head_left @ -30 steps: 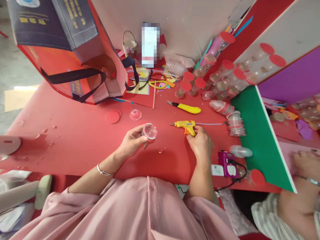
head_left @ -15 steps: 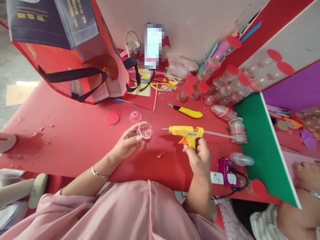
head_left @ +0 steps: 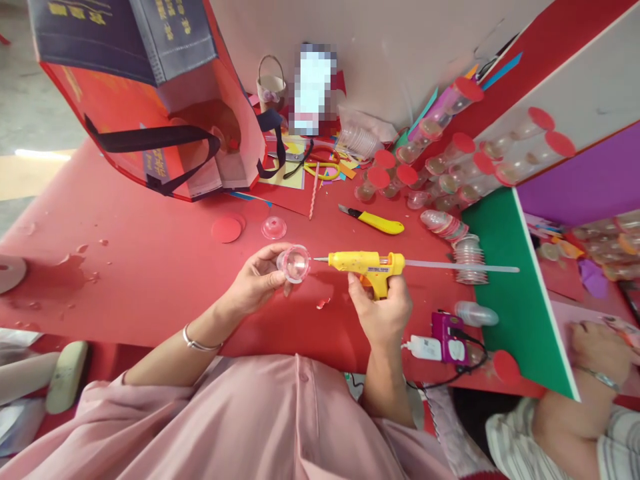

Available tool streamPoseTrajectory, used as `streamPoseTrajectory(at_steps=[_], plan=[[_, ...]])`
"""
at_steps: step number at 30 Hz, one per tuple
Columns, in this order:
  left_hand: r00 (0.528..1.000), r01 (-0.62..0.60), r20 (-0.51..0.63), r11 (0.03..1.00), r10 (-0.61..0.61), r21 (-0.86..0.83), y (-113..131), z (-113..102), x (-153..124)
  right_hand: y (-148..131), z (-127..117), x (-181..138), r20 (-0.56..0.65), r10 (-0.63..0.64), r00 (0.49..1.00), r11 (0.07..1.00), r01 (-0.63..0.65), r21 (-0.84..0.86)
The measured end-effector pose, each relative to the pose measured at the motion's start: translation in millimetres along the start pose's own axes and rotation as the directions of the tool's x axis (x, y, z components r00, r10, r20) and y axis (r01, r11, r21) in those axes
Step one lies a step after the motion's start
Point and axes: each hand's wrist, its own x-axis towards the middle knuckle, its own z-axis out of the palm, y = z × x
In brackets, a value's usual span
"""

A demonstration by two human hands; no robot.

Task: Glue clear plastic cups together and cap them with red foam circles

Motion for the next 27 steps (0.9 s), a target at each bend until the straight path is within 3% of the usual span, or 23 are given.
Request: streamPoseTrajectory(at_steps=[13,27], plan=[[1.000,-0.019,0.020,1.000,0.019,-0.005,2.0,1.8,-2.4,3.5,4.6,-4.3,-0.073,-0.136,0.988,0.989,0.131,-0.071],[1.000,0.000,0.014,1.000,0.000,0.014,3.1,2.9,-2.5,9.0,6.9,-5.2,-0.094,-0.156,0.983,0.978,0.141,-0.153]])
